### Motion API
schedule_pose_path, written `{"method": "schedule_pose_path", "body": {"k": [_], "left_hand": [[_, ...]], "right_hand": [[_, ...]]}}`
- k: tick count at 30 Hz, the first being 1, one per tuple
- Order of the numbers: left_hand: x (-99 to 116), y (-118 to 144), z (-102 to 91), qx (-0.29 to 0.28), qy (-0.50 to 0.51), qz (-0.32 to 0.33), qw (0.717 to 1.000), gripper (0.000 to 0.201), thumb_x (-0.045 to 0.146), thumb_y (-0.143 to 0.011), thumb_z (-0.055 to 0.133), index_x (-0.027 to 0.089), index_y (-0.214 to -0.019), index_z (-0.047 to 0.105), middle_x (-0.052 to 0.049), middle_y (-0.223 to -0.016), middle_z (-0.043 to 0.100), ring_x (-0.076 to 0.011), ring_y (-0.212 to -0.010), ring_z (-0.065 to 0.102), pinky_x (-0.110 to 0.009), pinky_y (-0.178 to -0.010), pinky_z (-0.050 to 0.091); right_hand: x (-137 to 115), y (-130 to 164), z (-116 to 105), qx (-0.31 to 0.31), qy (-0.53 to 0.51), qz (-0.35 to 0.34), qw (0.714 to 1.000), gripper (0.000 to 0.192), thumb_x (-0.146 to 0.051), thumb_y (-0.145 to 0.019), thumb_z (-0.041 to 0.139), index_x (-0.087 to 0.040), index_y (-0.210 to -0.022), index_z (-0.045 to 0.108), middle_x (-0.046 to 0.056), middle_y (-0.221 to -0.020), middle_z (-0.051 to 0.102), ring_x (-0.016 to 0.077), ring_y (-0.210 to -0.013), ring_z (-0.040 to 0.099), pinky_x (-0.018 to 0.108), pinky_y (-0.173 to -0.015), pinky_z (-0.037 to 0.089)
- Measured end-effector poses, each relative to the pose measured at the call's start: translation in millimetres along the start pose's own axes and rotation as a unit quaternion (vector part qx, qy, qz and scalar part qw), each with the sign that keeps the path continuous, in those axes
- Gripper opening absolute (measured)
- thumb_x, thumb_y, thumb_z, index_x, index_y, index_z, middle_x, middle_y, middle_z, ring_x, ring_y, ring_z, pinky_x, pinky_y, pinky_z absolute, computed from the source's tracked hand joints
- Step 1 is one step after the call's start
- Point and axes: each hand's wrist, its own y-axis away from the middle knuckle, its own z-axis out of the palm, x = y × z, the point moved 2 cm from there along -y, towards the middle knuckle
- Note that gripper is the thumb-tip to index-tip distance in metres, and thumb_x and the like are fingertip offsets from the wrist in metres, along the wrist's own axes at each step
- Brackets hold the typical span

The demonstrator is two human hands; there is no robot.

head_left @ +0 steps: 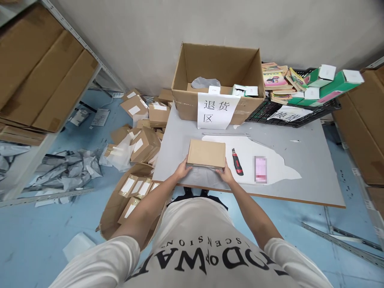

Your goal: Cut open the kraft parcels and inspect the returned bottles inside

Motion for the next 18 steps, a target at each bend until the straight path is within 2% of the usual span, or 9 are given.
{"method": "schedule_pose_path", "body": {"k": [3, 7, 13, 18], "left_hand": [[-7, -3, 0.5, 0.008, -0.037, 0.014, 0.999, 0.073, 0.032, -0.074, 0.064, 0.02, -0.142, 0.038, -0.008, -0.139, 0.049, -0.0289, -0.131, 0.041, -0.042, -0.111, 0.029], [-15, -7, 2.4, 0.018, -0.1, 0.026, 0.995, 0.066, 0.027, -0.081, 0.055, 0.017, -0.143, 0.036, -0.009, -0.135, 0.054, -0.0271, -0.126, 0.048, -0.042, -0.108, 0.034], [-19, -10, 4.0, 0.023, -0.128, 0.043, 0.991, 0.062, 0.024, -0.082, 0.052, 0.017, -0.142, 0.037, -0.009, -0.126, 0.061, -0.026, -0.12, 0.054, -0.041, -0.104, 0.039], [-12, -11, -1.1, 0.004, -0.129, 0.045, 0.991, 0.058, 0.027, -0.083, 0.052, 0.016, -0.138, 0.042, -0.009, -0.123, 0.063, -0.0246, -0.112, 0.059, -0.039, -0.099, 0.043]], "right_hand": [[2, -4, -2, 0.044, 0.144, -0.097, 0.984, 0.086, -0.034, -0.073, 0.066, -0.02, -0.147, 0.024, 0.009, -0.134, 0.054, 0.026, -0.127, 0.046, 0.047, -0.11, 0.03], [9, -6, -5, 0.063, 0.276, -0.13, 0.95, 0.071, -0.031, -0.079, 0.056, -0.017, -0.144, 0.03, 0.01, -0.117, 0.064, 0.0258, -0.108, 0.058, 0.046, -0.101, 0.04], [13, -8, -7, 0.065, 0.3, -0.137, 0.942, 0.07, -0.031, -0.081, 0.055, -0.02, -0.145, 0.028, 0.009, -0.119, 0.063, 0.0242, -0.102, 0.06, 0.042, -0.095, 0.046], [1, -3, -7, 0.063, 0.314, -0.135, 0.938, 0.068, -0.03, -0.081, 0.056, -0.022, -0.144, 0.031, 0.007, -0.118, 0.064, 0.0229, -0.1, 0.062, 0.039, -0.091, 0.047]]}}
